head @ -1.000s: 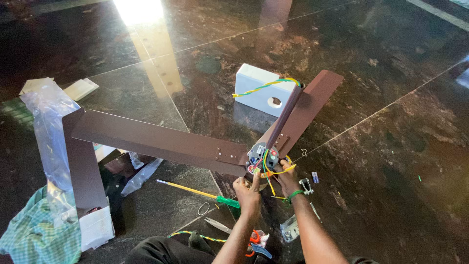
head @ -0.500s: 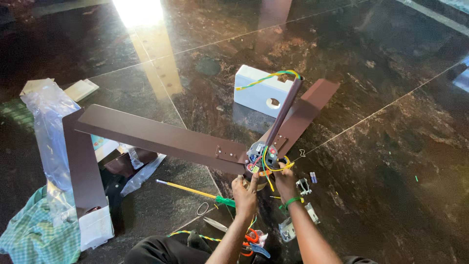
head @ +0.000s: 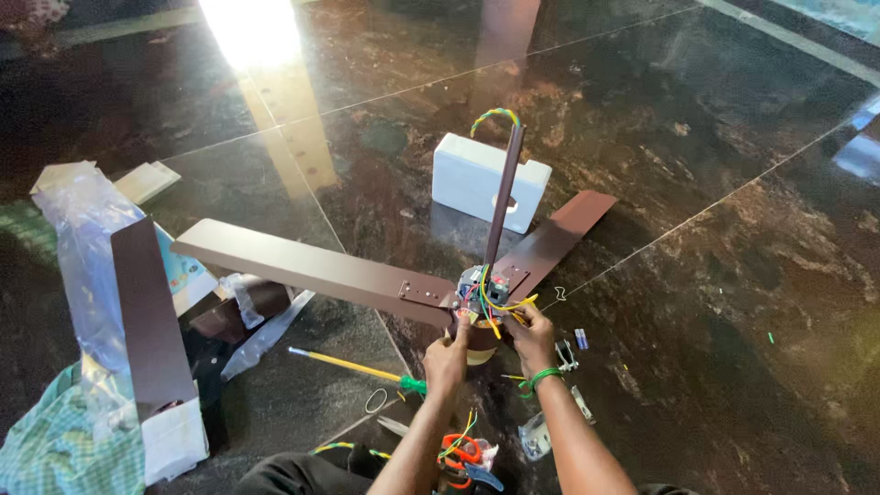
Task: The person assembles a ceiling fan by attaching blades to the motor housing. They use a screwdriver to tighten screws securing the blades in place.
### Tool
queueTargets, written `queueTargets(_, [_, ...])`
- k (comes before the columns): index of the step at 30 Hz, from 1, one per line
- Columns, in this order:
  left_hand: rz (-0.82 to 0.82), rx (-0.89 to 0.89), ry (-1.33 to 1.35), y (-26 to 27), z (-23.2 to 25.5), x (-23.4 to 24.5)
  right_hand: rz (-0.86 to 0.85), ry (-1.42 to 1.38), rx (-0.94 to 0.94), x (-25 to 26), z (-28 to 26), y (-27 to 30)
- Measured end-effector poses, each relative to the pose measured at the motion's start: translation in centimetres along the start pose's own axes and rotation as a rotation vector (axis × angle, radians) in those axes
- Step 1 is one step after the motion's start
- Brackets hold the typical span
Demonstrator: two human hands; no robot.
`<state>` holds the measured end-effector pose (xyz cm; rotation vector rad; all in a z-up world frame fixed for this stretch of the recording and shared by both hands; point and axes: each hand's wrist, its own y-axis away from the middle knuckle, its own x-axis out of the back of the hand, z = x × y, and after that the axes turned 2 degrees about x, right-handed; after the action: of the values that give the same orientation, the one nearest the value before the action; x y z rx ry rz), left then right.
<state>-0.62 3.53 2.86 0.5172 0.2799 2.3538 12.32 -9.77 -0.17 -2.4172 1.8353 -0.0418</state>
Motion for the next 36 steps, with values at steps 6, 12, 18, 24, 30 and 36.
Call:
queueTargets(6, [0.042, 0.174, 0.365, 0.4, 2.0, -0.7, 0.008, -0.246, -0.155, 0.2, 2.4, -0.7])
queueTargets(12, [-0.021, 0.161, 0.239, 0.8, 2.4, -0.2, -0.057, -0.335, -0.351, 0.0, 2.4, -0.5])
queueTargets(18, [0.06, 0.069, 0.107, 0.0, 1.8, -0.7, -0.07, -0.449, -0.383, -0.1, 0.5, 0.2])
queueTargets(24, [0.13, 0.001, 0.083, -0.3, 1.2, -1.6, -0.08, -0.551, -0.462, -0.3, -0.8, 1.0])
queueTargets(30, [0.1, 0.066, 0.089, -0.4, 1.4, -1.4, -0.037, -0.516, -0.435, -0.7, -1.0, 0.7])
queueTargets(36, [0.132, 0.128, 0.146, -0.2, 1.9, -1.5, -0.039, -0.456, -0.439, -1.1, 0.8, -0.6])
